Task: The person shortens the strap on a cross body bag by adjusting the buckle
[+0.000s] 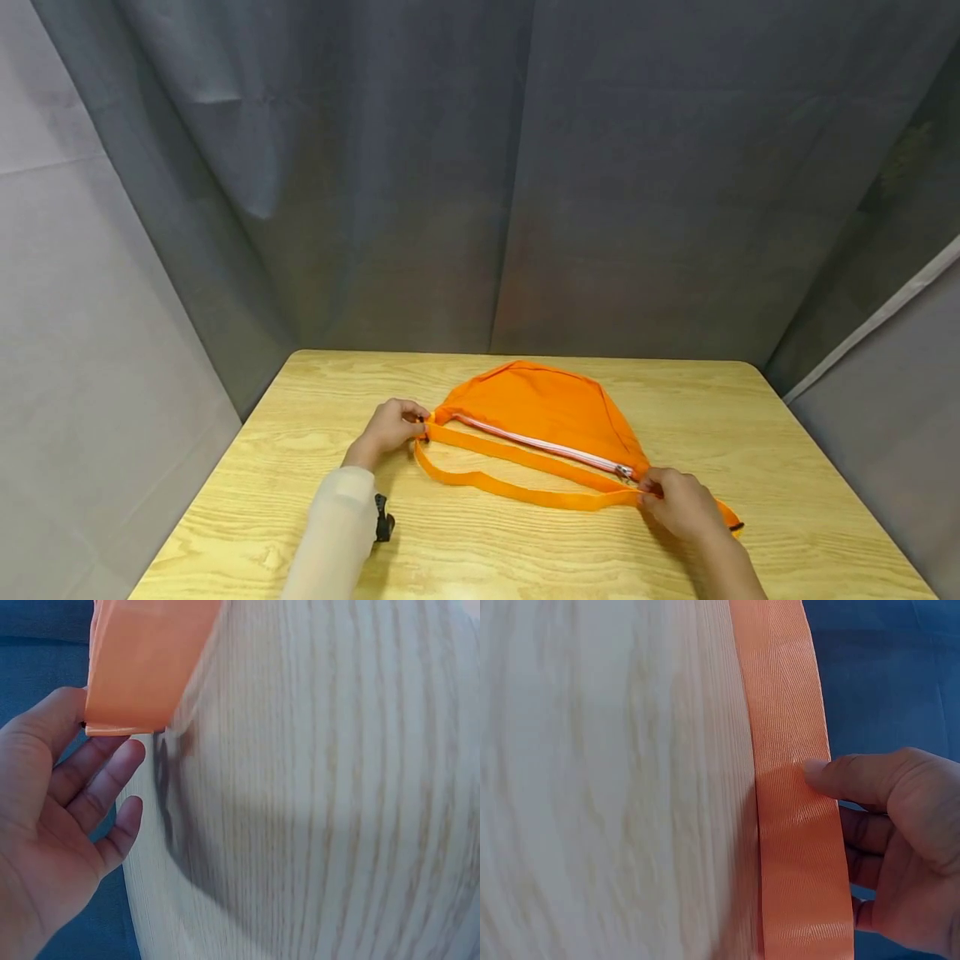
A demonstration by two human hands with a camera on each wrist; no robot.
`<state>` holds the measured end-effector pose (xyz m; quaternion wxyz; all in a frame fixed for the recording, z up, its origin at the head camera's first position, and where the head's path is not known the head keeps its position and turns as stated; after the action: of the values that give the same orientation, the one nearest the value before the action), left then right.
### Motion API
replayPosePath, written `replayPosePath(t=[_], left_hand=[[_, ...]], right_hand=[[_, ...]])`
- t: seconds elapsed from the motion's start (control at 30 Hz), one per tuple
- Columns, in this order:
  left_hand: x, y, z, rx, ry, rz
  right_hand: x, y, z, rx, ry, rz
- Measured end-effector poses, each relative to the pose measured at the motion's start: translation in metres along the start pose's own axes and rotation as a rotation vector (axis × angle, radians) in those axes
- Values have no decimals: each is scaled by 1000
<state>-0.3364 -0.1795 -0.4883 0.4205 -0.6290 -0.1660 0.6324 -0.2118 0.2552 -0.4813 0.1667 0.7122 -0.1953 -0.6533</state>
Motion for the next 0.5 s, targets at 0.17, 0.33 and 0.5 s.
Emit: replayPosePath(t=[0.17,0.33,0.5], left_hand=[[1,3,0,14,-4,1],[4,8,1,2,-3,-24],[6,13,-1,-14,8,-60]], right_hand=[[-6,-11,1,43,18,-16],[-7,-21,3,56,6,-34],[-7,-28,3,70,-6,-37]])
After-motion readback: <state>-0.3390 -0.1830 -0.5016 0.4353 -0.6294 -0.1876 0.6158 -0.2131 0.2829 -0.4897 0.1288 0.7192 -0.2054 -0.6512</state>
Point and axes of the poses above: each hand's wrist, its own z-axis towards the middle knuckle, its own x-axis out of the palm, y = z × x, the point moved 2 cm from there along z, towards the middle knuckle, and after that the axes turned 10 degrees about x, right-handed, at the moved point
